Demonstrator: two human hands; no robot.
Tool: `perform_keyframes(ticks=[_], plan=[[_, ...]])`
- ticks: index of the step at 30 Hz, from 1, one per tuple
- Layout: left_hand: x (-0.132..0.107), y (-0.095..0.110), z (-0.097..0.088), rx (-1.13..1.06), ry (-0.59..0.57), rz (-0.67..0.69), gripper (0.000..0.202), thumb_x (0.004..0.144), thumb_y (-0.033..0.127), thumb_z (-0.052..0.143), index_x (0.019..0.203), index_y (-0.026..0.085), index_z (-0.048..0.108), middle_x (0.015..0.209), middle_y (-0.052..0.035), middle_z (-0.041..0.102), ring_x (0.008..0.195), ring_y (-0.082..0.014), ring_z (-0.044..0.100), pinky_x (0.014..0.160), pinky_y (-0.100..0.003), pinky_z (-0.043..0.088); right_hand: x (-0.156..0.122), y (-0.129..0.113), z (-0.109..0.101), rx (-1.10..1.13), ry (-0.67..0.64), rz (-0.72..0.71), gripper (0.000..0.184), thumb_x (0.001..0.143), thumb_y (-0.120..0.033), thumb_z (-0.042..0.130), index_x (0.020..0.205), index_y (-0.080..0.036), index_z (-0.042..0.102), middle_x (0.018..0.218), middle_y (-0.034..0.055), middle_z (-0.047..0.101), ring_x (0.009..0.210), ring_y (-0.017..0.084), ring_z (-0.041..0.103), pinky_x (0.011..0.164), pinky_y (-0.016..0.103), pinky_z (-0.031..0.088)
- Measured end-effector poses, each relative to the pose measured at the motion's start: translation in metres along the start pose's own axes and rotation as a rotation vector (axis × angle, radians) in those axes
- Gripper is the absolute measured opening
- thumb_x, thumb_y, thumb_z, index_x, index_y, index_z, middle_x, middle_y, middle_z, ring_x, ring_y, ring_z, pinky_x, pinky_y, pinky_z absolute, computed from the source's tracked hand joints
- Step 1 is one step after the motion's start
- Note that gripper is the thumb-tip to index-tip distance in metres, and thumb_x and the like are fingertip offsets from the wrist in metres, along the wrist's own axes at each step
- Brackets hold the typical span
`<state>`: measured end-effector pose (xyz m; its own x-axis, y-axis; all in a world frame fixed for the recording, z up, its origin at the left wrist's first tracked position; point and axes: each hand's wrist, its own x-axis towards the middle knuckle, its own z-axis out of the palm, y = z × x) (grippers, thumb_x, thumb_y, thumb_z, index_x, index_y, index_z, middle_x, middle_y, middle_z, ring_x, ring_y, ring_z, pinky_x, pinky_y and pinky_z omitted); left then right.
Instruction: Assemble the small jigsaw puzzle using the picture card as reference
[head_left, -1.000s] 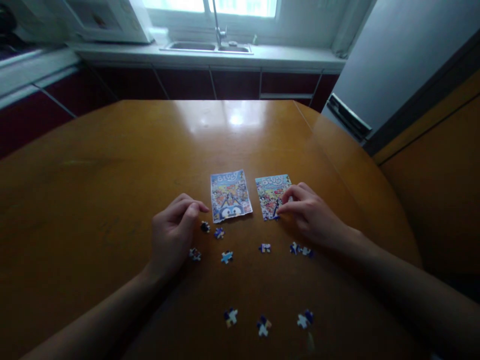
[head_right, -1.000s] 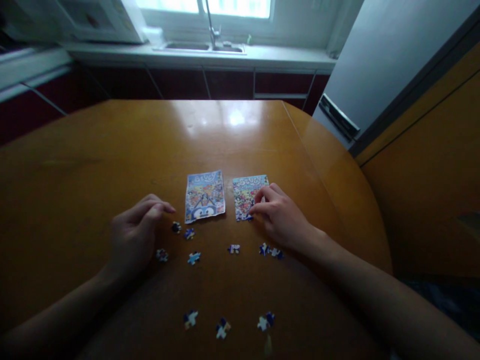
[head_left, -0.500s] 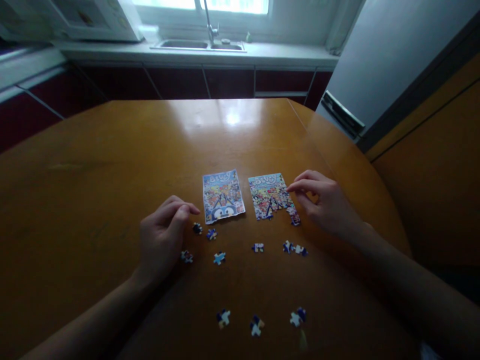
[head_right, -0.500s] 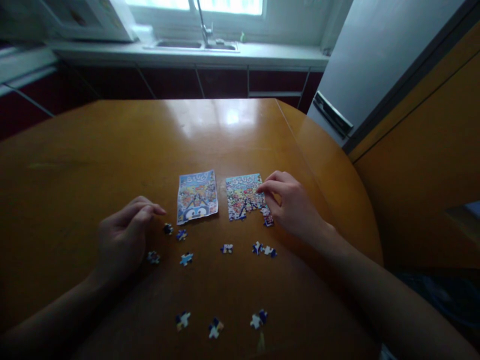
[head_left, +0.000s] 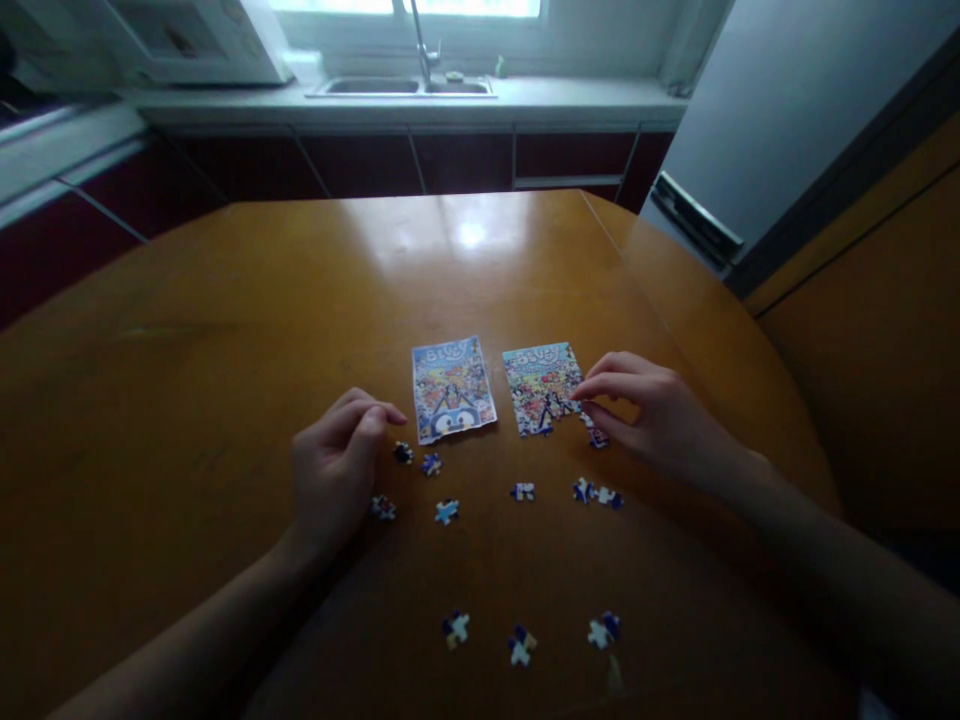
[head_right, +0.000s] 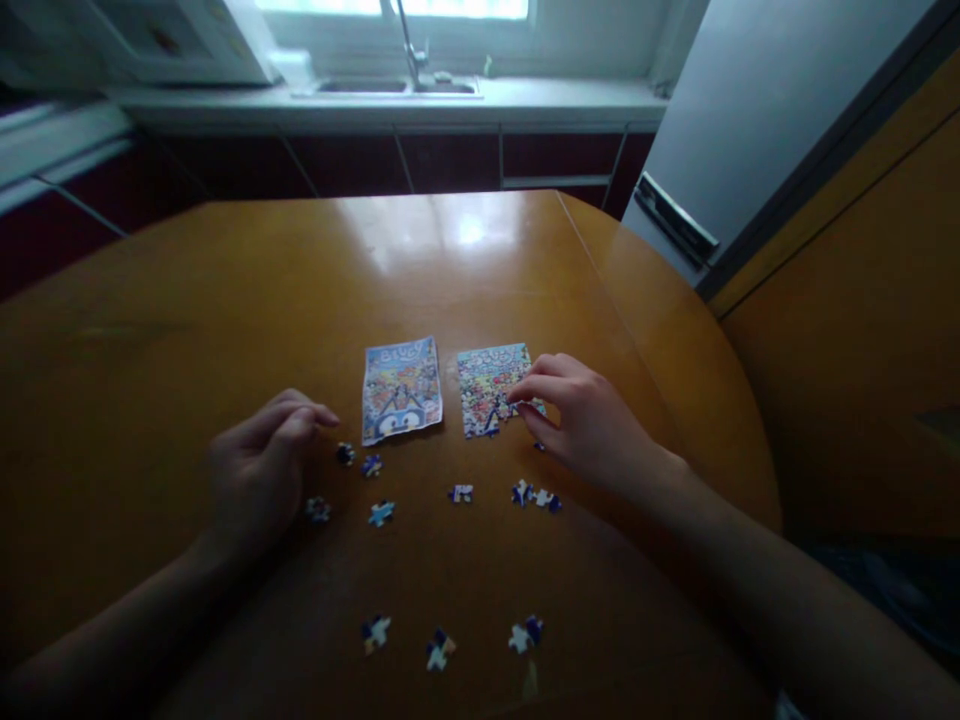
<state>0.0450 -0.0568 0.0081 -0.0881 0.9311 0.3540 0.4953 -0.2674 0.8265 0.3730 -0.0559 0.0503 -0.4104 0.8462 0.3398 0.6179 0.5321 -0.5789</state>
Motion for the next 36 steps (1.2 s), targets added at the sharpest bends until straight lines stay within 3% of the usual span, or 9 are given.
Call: perform_keyframes(ticks=[6, 9, 11, 14, 19, 26, 33, 36], plan=[[-0.001, 0.003, 0.000, 0.044, -0.002, 0.015, 0.027, 0.093, 0.030, 0.052, 0.073, 0.021, 0.068, 0.073, 0.0000, 0.056, 0.070, -0.0157, 0.054, 0.066, -0.029, 0.042, -0.001, 0.004, 0.004, -0.010, -0.042, 0.012, 0.013, 0.087, -0.014, 0.063, 0.093, -0.021, 0.072, 0.095, 0.0069, 0.068, 0.091, 0.021, 0.063, 0.081, 0.036, 0.051], [-0.002, 0.010, 0.000, 0.124, -0.033, 0.017, 0.026, 0.097, 0.030, 0.045, 0.093, 0.021, 0.068, 0.078, -0.0006, 0.060, 0.073, -0.0166, 0.057, 0.066, -0.029, 0.045, -0.001, 0.005, 0.005, 0.005, -0.056, 0.025, 0.012, 0.089, -0.017, 0.062, 0.092, -0.021, 0.072, 0.095, 0.0069, 0.068, 0.089, 0.021, 0.064, 0.080, 0.037, 0.051], [-0.002, 0.017, -0.002, 0.244, -0.143, 0.074, 0.022, 0.097, 0.028, 0.045, 0.103, 0.021, 0.065, 0.086, -0.0023, 0.064, 0.080, -0.0184, 0.060, 0.070, -0.031, 0.047, -0.001, 0.005, 0.005, 0.016, -0.054, 0.028, 0.012, 0.090, -0.019, 0.061, 0.092, -0.021, 0.072, 0.094, 0.0069, 0.068, 0.088, 0.021, 0.064, 0.078, 0.037, 0.051], [-0.005, 0.029, -0.008, 0.498, -0.336, 0.218, 0.014, 0.094, 0.022, 0.050, 0.097, 0.020, 0.064, 0.100, -0.0068, 0.066, 0.095, -0.0231, 0.059, 0.085, -0.037, 0.049, -0.001, 0.005, 0.005, 0.018, -0.050, 0.025, 0.012, 0.091, -0.021, 0.061, 0.092, -0.021, 0.072, 0.094, 0.0070, 0.068, 0.087, 0.021, 0.064, 0.078, 0.037, 0.051], [-0.017, 0.038, -0.015, 0.707, -0.479, 0.196, 0.017, 0.097, 0.027, 0.052, 0.097, 0.020, 0.067, 0.102, -0.0082, 0.066, 0.093, -0.0241, 0.060, 0.083, -0.040, 0.052, -0.002, 0.007, 0.006, 0.007, -0.060, 0.015, 0.012, 0.093, -0.024, 0.061, 0.092, -0.021, 0.072, 0.095, 0.0072, 0.068, 0.087, 0.020, 0.064, 0.077, 0.036, 0.051], [-0.023, 0.032, -0.010, 0.718, -0.509, 0.231, 0.022, 0.099, 0.027, 0.050, 0.092, 0.019, 0.068, 0.096, -0.0076, 0.065, 0.088, -0.0220, 0.058, 0.080, -0.038, 0.054, 0.000, 0.009, 0.002, 0.008, -0.065, 0.032, 0.012, 0.093, -0.022, 0.060, 0.092, -0.020, 0.072, 0.094, 0.0068, 0.068, 0.088, 0.020, 0.064, 0.078, 0.035, 0.051], [-0.035, 0.033, -0.007, 0.714, -0.520, 0.305, 0.021, 0.101, 0.026, 0.048, 0.094, 0.017, 0.065, 0.099, -0.0077, 0.063, 0.089, -0.0214, 0.059, 0.079, -0.038, 0.056, 0.006, 0.011, -0.006, -0.003, 0.010, 0.075, 0.013, 0.092, -0.022, 0.061, 0.089, -0.019, 0.073, 0.091, 0.0058, 0.069, 0.084, 0.018, 0.064, 0.076, 0.033, 0.049], [-0.040, 0.033, -0.008, 0.731, -0.523, 0.327, 0.020, 0.101, 0.026, 0.048, 0.107, 0.017, 0.065, 0.105, -0.0087, 0.065, 0.093, -0.0226, 0.061, 0.081, -0.039, 0.057, 0.006, 0.011, -0.007, 0.006, 0.014, 0.080, 0.012, 0.092, -0.021, 0.062, 0.090, -0.019, 0.073, 0.090, 0.0055, 0.069, 0.084, 0.017, 0.064, 0.075, 0.032, 0.049]])
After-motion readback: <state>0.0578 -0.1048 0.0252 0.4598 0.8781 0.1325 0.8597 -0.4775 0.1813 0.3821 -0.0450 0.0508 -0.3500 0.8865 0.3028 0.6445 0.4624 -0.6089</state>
